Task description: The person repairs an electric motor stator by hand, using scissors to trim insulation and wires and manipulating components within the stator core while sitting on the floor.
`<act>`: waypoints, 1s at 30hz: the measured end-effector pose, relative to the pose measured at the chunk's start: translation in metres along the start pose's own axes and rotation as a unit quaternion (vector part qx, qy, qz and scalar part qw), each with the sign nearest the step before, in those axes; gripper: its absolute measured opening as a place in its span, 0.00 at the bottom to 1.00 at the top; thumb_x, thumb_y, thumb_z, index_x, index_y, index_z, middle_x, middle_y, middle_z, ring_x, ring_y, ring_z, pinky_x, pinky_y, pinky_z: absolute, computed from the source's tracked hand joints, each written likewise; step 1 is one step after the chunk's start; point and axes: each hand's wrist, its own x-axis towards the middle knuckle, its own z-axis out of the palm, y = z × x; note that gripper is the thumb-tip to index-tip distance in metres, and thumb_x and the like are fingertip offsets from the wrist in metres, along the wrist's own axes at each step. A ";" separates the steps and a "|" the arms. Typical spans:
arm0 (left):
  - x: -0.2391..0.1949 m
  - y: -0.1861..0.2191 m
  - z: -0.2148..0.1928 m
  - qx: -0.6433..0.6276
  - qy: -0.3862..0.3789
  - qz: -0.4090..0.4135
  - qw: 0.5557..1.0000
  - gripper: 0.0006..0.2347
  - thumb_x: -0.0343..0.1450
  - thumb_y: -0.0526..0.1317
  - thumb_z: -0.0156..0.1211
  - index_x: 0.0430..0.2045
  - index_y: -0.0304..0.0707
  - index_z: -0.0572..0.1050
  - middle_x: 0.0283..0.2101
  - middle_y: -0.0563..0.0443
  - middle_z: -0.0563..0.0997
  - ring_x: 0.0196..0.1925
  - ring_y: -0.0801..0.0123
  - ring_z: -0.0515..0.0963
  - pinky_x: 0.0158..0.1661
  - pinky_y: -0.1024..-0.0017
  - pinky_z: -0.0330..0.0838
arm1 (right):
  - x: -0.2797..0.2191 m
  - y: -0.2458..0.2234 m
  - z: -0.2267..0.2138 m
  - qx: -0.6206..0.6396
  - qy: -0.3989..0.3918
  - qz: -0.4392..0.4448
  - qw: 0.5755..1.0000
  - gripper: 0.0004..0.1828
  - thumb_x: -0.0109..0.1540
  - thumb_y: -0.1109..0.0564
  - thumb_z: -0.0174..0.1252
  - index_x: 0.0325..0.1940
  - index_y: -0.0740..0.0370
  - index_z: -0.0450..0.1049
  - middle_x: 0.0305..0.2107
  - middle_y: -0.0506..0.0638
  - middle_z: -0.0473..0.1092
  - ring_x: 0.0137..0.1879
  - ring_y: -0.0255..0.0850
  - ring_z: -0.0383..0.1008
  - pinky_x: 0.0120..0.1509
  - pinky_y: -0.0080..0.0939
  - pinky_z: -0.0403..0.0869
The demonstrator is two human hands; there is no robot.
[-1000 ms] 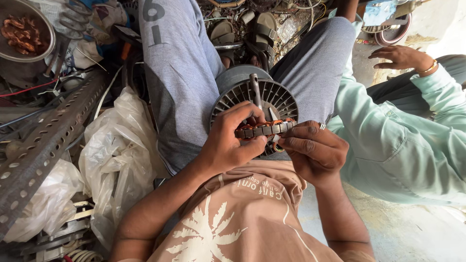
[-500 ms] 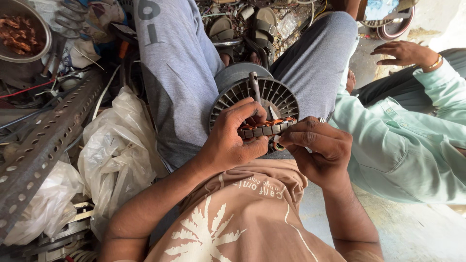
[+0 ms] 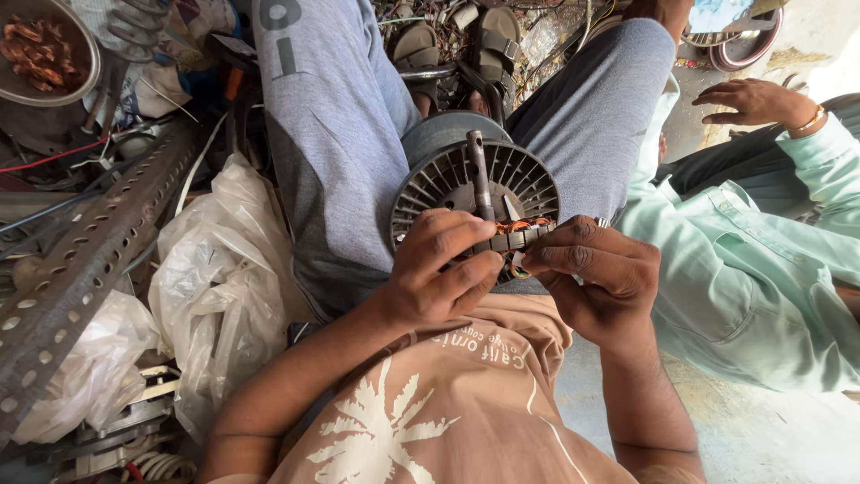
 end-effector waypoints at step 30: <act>-0.005 -0.015 -0.011 -0.079 -0.077 0.004 0.994 0.14 0.69 0.29 0.71 0.48 0.33 0.80 0.56 0.46 0.74 0.59 0.56 0.75 0.58 0.65 0.78 | -0.002 -0.015 0.029 -0.150 0.098 -0.078 0.981 0.09 0.55 0.73 0.68 0.36 0.67 0.79 0.29 0.54 0.75 0.34 0.40 0.77 0.38 0.36 0.73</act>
